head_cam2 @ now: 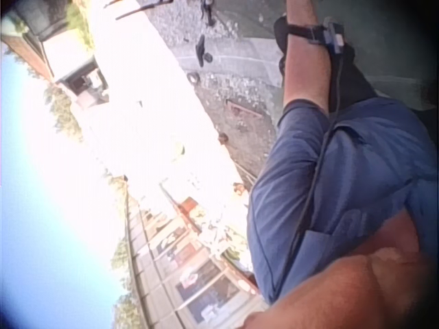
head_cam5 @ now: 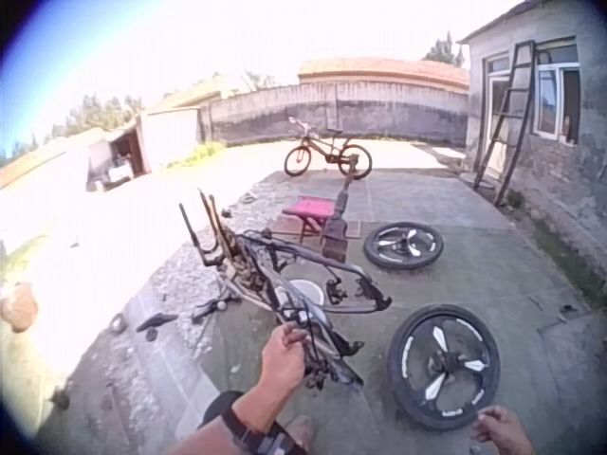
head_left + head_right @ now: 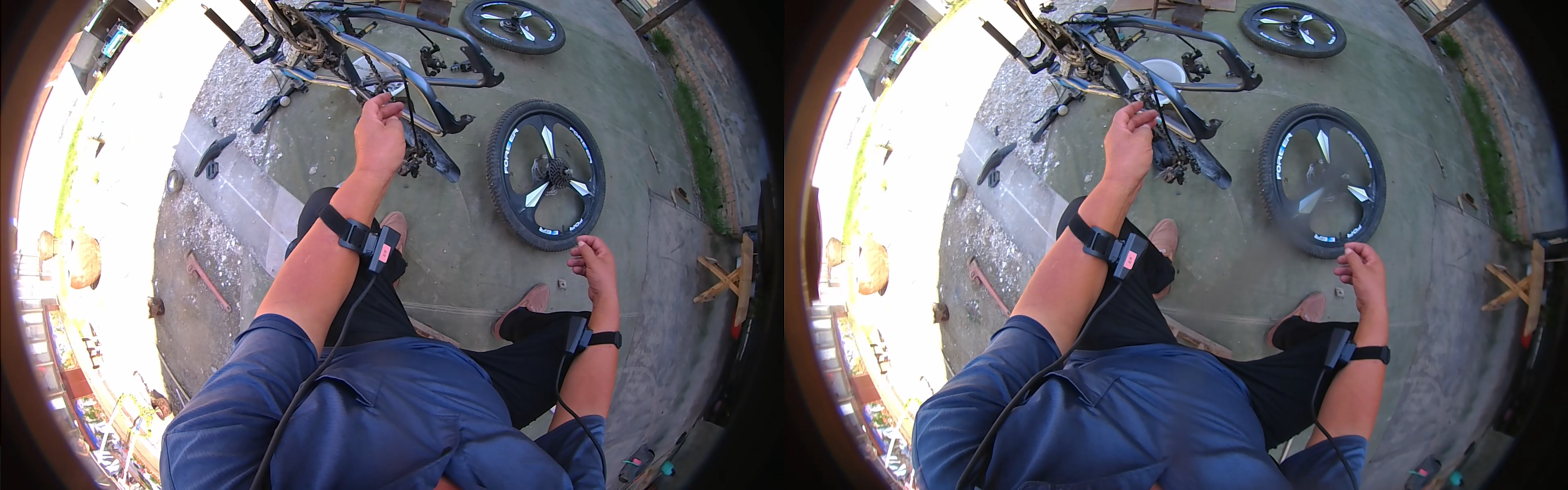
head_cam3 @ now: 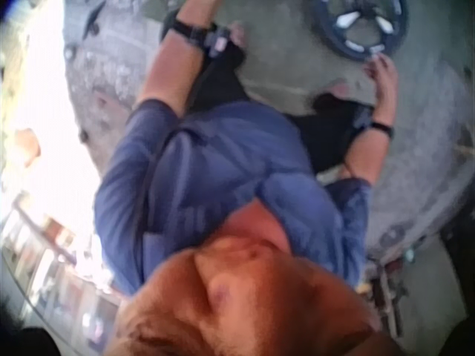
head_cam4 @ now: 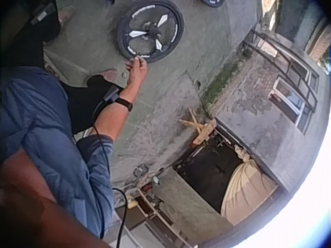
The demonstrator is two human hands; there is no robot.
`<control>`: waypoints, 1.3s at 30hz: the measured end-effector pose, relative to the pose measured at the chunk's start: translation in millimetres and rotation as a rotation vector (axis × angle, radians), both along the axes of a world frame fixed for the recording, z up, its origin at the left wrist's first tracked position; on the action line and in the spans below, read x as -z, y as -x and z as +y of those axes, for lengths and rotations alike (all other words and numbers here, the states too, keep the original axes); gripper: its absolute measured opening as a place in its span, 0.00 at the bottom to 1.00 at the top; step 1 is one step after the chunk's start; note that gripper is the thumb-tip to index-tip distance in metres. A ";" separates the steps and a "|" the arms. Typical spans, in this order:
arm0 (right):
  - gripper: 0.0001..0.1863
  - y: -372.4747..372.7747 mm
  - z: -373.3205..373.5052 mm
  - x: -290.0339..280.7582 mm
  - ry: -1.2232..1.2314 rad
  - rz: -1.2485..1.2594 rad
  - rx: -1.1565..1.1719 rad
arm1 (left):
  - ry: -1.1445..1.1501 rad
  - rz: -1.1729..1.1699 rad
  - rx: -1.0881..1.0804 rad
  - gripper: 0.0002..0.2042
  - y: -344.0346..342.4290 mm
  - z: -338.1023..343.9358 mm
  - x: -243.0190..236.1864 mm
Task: The person walks into a courtyard and installs a rear wheel onto a bicycle frame by hand.
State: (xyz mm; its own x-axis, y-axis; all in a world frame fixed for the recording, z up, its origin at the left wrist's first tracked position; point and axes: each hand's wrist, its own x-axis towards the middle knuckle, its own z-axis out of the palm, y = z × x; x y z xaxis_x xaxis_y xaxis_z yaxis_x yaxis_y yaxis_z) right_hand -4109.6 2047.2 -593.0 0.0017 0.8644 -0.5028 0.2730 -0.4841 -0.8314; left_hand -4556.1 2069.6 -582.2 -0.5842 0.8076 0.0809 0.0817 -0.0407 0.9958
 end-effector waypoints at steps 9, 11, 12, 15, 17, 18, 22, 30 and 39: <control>0.12 -1.8 1.0 0.7 -0.004 -0.004 -0.013 | 0.015 0.010 -0.005 0.21 1.7 0.3 1.0; 0.12 -1.8 0.7 0.8 -0.005 -0.007 -0.010 | 0.027 0.017 -0.005 0.21 2.7 -0.2 2.4; 0.12 -1.5 0.4 1.3 -0.006 -0.008 -0.008 | 0.031 0.022 -0.005 0.21 2.3 -0.7 2.0; 0.12 -2.6 0.4 2.8 0.002 -0.008 -0.006 | 0.032 0.019 -0.005 0.21 0.6 -0.1 2.6; 0.12 -1.9 0.5 3.7 0.006 -0.005 -0.007 | 0.023 0.011 -0.009 0.21 1.7 -0.2 3.6; 0.12 -2.6 0.3 3.4 0.004 -0.007 -0.005 | 0.023 0.009 -0.008 0.21 0.7 0.1 3.3; 0.12 -5.0 0.1 4.7 0.003 -0.026 -0.009 | 0.013 0.023 -0.008 0.21 -0.4 -0.2 3.3; 0.12 -4.5 0.5 6.5 0.007 -0.028 -0.018 | 0.013 0.038 -0.013 0.21 0.0 -1.6 1.4; 0.12 -7.7 2.1 8.8 0.015 -0.022 -0.019 | 0.006 0.055 -0.009 0.20 -0.1 -0.9 3.3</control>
